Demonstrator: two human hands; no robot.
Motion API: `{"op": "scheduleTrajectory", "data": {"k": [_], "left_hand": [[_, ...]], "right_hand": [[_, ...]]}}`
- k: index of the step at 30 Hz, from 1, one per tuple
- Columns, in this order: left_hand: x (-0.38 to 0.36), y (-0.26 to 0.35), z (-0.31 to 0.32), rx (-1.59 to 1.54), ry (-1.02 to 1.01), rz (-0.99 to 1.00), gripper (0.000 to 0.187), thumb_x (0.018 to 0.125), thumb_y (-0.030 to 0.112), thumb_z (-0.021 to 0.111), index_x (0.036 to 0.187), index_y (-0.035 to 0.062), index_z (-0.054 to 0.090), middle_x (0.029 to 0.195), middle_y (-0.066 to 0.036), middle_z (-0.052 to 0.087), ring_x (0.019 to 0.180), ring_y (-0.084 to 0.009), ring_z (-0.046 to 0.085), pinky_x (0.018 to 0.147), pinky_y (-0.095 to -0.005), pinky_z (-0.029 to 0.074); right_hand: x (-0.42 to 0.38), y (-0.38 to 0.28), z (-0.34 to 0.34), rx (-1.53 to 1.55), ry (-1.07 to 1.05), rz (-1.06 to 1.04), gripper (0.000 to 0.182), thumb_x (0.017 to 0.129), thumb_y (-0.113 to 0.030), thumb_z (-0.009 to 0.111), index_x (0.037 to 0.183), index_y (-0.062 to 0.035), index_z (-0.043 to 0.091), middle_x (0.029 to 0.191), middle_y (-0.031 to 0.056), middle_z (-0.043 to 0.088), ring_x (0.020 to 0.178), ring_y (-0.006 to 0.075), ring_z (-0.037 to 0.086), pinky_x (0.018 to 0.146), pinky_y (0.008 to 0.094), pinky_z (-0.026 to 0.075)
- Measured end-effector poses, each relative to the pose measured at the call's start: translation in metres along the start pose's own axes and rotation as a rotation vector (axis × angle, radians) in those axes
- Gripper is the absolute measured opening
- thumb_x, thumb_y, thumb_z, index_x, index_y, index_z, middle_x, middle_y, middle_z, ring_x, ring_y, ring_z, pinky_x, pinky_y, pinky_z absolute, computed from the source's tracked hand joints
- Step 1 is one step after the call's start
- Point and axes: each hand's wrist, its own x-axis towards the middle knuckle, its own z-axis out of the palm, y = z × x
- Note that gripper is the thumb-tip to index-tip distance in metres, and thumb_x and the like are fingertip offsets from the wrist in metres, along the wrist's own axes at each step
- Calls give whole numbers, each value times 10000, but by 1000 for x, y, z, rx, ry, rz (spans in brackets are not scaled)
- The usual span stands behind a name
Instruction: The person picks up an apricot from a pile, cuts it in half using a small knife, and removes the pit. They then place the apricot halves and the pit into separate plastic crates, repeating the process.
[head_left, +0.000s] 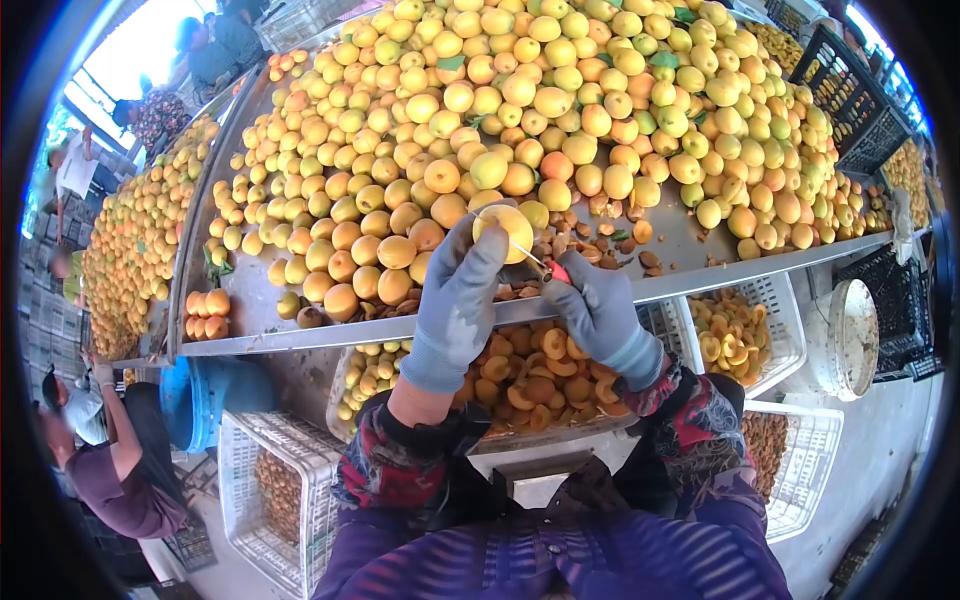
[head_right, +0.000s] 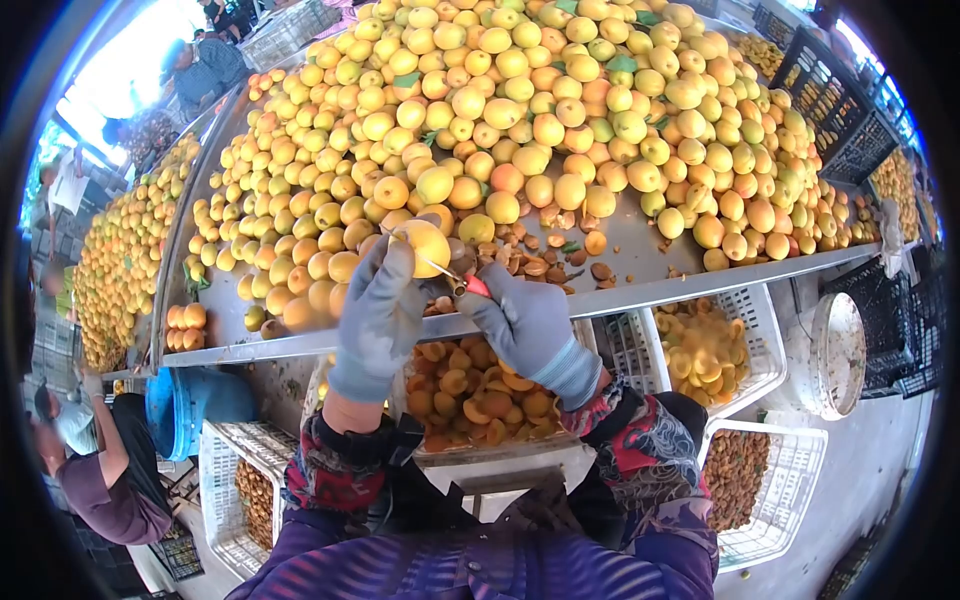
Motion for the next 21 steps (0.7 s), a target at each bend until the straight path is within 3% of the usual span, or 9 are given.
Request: {"op": "scheduleTrajectory", "data": {"k": [2,5,9,11,12,14,18,19,21], "left_hand": [[3,-6,-7,391,-28,316,495,835,67,687,1278,-17,483,1079,-28,584,954,-84,553,828,-221,473],[-1,2,-2,724,16,459,496,837,54,680,1289,-4,481,1074,-24,585,944,-73,548,812,-209,476],[6,0,-4,533,-14,433,497,835,50,679,1291,8,485,1082,-38,580,947,-70,545,820,-208,481],[4,0,7,348,-15,447,526,834,66,684,1304,-7,460,1109,-53,567,957,-82,545,843,-223,482],[6,-2,3,347,-14,445,526,834,66,684,1304,-7,460,1109,-53,567,957,-82,545,843,-223,482],[13,-6,-14,235,14,376,555,842,87,679,1322,-24,425,1139,-56,554,988,-99,544,848,-236,484],[5,-12,0,660,-167,417,558,888,200,645,1335,-29,400,1164,-63,517,1019,-135,549,886,-244,464],[2,-16,3,785,-233,417,551,908,252,617,1334,-26,404,1184,-87,504,1045,-158,542,912,-263,440],[5,-30,-3,921,-234,490,501,940,271,558,1323,-21,421,1212,-127,499,1092,-185,517,938,-295,411]], "right_hand": [[-1,-1,1,-65,41,-64,265,915,-291,578,850,-41,516,583,160,506,556,366,556,466,376,413],[0,2,3,-8,23,-54,260,917,-283,579,848,-39,517,567,151,482,518,334,551,453,369,399],[-1,1,5,288,-61,66,252,923,-263,574,833,-36,512,539,113,477,461,237,541,420,353,362],[-3,-7,3,439,-79,173,325,972,-291,488,785,-27,525,547,-17,488,442,52,391,426,196,264],[-2,-11,-2,438,-80,176,325,972,-291,488,785,-27,525,547,-17,488,442,52,391,426,196,264],[1,-14,-16,932,65,324,242,943,-251,559,815,-46,542,526,-12,446,473,56,410,436,212,295],[11,-15,-12,859,109,256,293,925,-250,600,1093,-12,573,776,-22,554,667,25,481,575,148,383],[12,-16,-13,754,64,237,400,900,-227,641,1208,0,525,962,-6,581,810,48,526,694,172,436],[12,-13,-4,954,95,185,383,901,-220,641,1203,-19,519,1029,5,581,905,64,535,779,226,460]]}}
